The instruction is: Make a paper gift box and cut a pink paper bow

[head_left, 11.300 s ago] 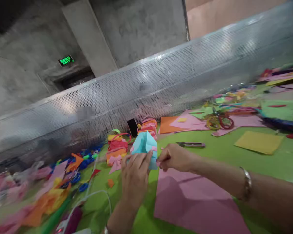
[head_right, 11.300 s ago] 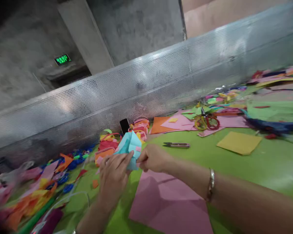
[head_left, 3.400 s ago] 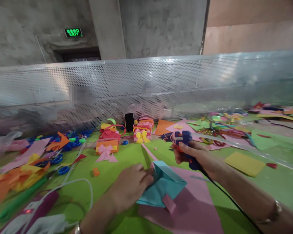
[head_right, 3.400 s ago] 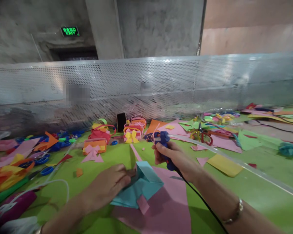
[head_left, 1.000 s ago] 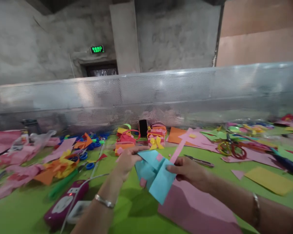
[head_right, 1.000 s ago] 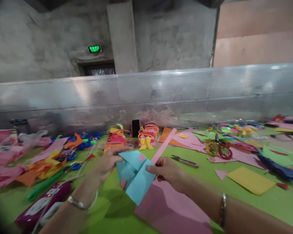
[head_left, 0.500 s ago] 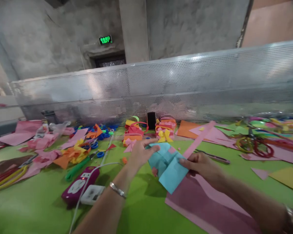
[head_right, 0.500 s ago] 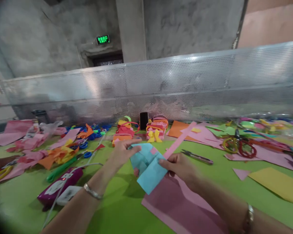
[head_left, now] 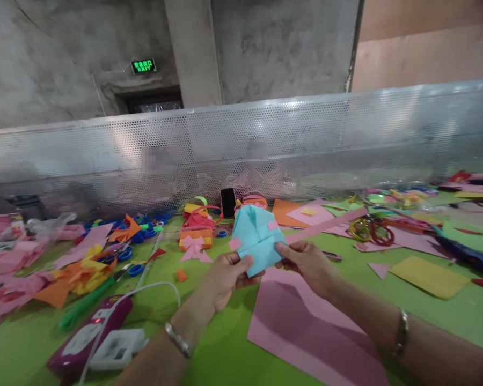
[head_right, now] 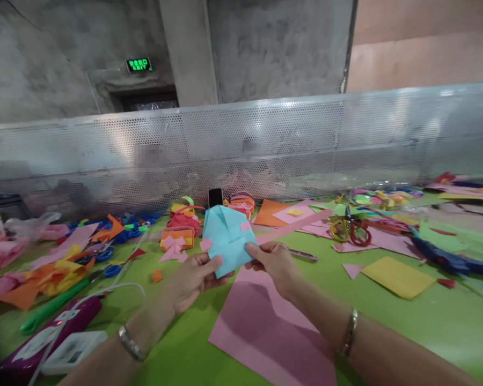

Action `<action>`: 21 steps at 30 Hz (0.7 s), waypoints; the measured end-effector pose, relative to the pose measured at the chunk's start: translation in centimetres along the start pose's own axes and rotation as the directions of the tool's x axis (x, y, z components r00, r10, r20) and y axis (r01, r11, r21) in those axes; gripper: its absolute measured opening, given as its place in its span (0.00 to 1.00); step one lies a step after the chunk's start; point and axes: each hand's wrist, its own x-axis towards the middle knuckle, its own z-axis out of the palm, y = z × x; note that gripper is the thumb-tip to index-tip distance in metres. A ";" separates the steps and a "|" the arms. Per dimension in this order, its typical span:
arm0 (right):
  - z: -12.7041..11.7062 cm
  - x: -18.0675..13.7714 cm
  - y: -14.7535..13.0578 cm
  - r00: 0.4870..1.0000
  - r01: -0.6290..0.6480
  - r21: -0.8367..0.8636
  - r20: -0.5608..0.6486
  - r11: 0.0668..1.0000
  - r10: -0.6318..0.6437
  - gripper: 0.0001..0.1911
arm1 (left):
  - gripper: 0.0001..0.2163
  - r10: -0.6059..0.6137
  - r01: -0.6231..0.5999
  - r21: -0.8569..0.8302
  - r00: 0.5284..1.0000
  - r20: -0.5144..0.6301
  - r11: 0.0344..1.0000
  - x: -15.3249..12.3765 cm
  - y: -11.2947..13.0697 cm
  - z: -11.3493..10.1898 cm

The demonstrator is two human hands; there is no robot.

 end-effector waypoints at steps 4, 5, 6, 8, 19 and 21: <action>0.0 -0.1 0.4 0.997 0.047 -0.031 0.064 0.998 -0.045 0.19 | 0.08 0.003 -0.003 0.002 0.989 -0.151 1.000 0.3 -0.1 -0.1; 0.0 -0.1 0.5 0.996 0.062 -0.032 0.060 0.998 -0.060 0.18 | 0.08 0.012 -0.017 -0.025 0.988 -0.153 1.000 0.3 -0.2 -0.1; -0.1 0.0 0.6 0.997 0.069 -0.029 0.048 0.997 -0.067 0.18 | 0.08 0.020 -0.028 -0.061 0.991 -0.136 0.998 0.3 -0.2 -0.1; -0.2 0.0 0.6 0.997 0.072 -0.019 0.024 0.997 -0.072 0.18 | 0.10 0.014 -0.022 -0.125 0.998 -0.067 0.992 0.1 -0.5 0.2; 0.6 -0.7 0.6 0.998 0.063 -0.137 -0.015 0.989 -0.066 0.22 | 0.07 -0.092 0.092 -0.163 0.996 0.004 0.982 -0.3 -0.7 1.3; 0.4 -0.4 0.8 0.997 0.075 -0.124 -0.007 0.989 -0.076 0.23 | 0.09 -0.069 0.073 -0.240 0.997 0.025 0.968 -0.3 -0.3 1.2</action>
